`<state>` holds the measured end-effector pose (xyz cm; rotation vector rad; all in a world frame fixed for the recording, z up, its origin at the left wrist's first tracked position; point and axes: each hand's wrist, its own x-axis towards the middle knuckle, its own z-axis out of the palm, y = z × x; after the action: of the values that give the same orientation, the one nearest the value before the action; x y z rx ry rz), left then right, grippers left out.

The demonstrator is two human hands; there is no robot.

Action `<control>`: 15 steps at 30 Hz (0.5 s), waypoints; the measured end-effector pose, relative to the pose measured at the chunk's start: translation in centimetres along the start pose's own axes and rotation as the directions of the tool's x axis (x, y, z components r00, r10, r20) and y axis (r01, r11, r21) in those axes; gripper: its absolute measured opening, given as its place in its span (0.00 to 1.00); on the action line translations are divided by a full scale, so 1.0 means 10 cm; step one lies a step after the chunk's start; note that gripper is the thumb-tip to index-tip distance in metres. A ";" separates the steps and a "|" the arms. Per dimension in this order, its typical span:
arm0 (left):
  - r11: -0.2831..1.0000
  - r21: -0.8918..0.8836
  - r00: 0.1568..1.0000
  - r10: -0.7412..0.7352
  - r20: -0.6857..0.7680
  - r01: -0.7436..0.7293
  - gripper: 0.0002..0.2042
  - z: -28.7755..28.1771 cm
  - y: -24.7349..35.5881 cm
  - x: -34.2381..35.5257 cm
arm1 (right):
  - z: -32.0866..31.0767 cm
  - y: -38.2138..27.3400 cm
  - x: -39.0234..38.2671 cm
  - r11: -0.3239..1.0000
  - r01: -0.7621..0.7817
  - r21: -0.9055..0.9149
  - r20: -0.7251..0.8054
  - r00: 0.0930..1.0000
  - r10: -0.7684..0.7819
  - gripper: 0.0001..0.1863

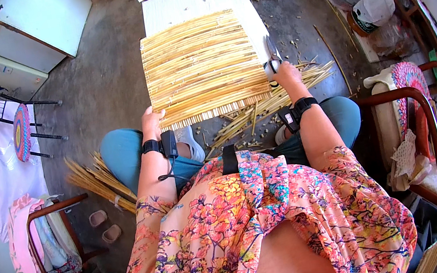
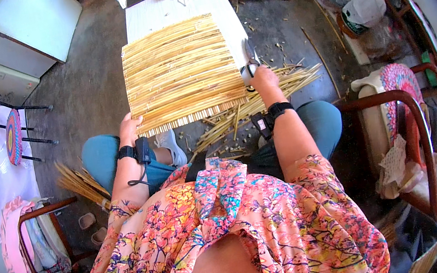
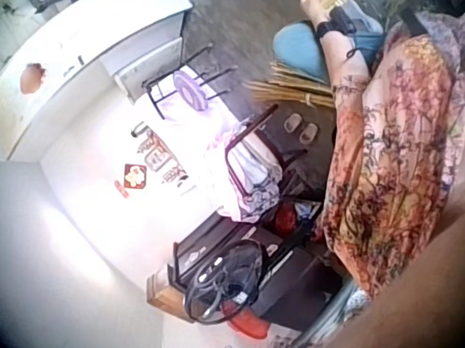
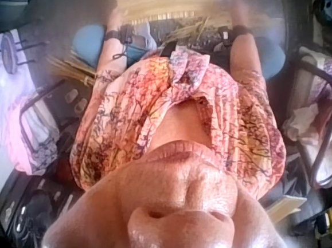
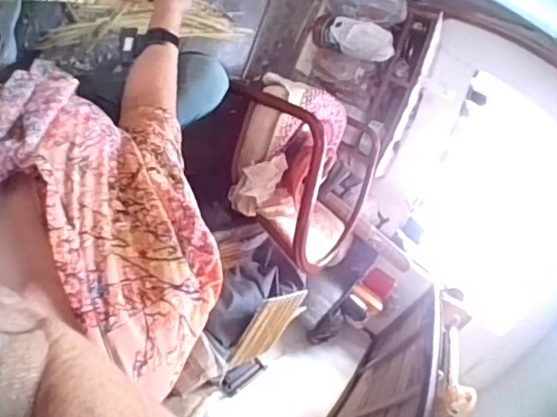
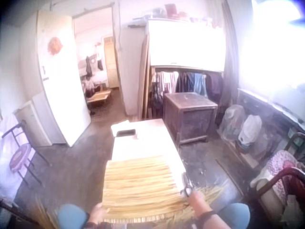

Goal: Cutting and sorting bamboo strips to create handcrafted mats or screens.

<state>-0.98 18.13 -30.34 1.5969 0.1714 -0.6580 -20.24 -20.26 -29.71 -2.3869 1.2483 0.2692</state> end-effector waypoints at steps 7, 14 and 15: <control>1.000 -0.002 0.999 0.014 0.037 -0.014 0.17 0.05 -0.01 0.06 | 0.23 0.27 0.19 1.000 0.030 -0.010 -0.046 0.999 -0.030 0.24; 0.875 0.402 0.944 0.323 -0.068 -0.271 0.21 -0.24 -0.16 0.44 | -0.33 0.55 0.38 0.971 0.003 -0.239 -0.125 0.992 -0.034 0.20; 0.646 0.718 0.902 0.428 -0.060 -0.259 0.22 0.10 0.07 0.39 | -0.34 1.17 0.70 0.825 0.265 -0.499 -0.050 0.942 -0.333 0.15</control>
<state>2.25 15.98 -31.71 2.3681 -0.2615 -0.2211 -25.90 -32.86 -32.54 -3.0397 0.9078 0.3632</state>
